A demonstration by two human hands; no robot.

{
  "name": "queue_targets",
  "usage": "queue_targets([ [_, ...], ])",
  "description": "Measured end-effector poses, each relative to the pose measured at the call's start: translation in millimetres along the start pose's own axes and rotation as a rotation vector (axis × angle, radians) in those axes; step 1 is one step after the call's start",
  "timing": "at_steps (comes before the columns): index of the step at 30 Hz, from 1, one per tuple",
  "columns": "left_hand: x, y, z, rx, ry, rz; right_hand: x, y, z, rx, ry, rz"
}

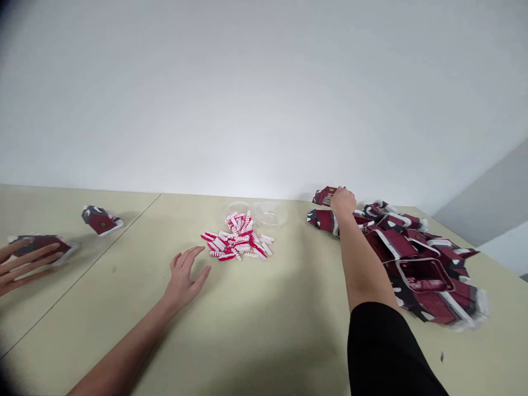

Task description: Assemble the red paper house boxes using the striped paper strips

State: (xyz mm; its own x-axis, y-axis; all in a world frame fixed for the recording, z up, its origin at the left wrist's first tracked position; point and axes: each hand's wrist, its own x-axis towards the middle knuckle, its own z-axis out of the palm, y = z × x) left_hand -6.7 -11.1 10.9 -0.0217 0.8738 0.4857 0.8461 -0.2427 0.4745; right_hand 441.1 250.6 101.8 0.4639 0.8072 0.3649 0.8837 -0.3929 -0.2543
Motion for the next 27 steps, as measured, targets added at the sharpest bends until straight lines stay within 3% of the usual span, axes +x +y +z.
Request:
queue_targets([
  [5,10,16,-1.6,-0.149,-0.102,-0.165,-46,-11,-32,0.175,0.094,-0.116],
  [7,12,25,0.7,-0.252,-0.160,-0.189,-87,-23,-39,0.424,0.006,-0.129],
  [8,12,30,3.0,-0.318,-0.196,-0.190,-114,-31,-42,0.581,-0.103,-0.091],
  [10,9,37,9.3,-0.489,-0.269,-0.170,-175,-49,-42,0.965,-0.501,0.068],
  [11,6,40,12.5,-0.590,-0.292,-0.153,-206,-59,-41,1.025,-0.626,0.075],
  [14,-6,43,18.5,-0.886,-0.280,-0.174,-285,-84,-35,1.128,-0.863,0.040],
  [16,-10,39,18.0,-1.012,-0.219,-0.271,-307,-95,-30,1.209,-1.152,0.039],
  [18,-8,30,15.6,-1.072,-0.131,-0.376,-301,-102,-26,1.114,-1.351,-0.080],
  [20,-1,18,13.8,-1.116,0.003,-0.459,-279,-107,-22,0.953,-1.266,-0.288],
  [23,12,0,13.6,-1.218,0.185,-0.599,-246,-116,-18,0.729,-0.818,-0.614],
  [24,15,-5,13.7,-1.259,0.224,-0.637,-241,-120,-17,0.663,-0.723,-0.702],
  [27,22,-16,12.3,-1.363,0.314,-0.691,-241,-139,-17,0.536,-0.705,-0.899],
])
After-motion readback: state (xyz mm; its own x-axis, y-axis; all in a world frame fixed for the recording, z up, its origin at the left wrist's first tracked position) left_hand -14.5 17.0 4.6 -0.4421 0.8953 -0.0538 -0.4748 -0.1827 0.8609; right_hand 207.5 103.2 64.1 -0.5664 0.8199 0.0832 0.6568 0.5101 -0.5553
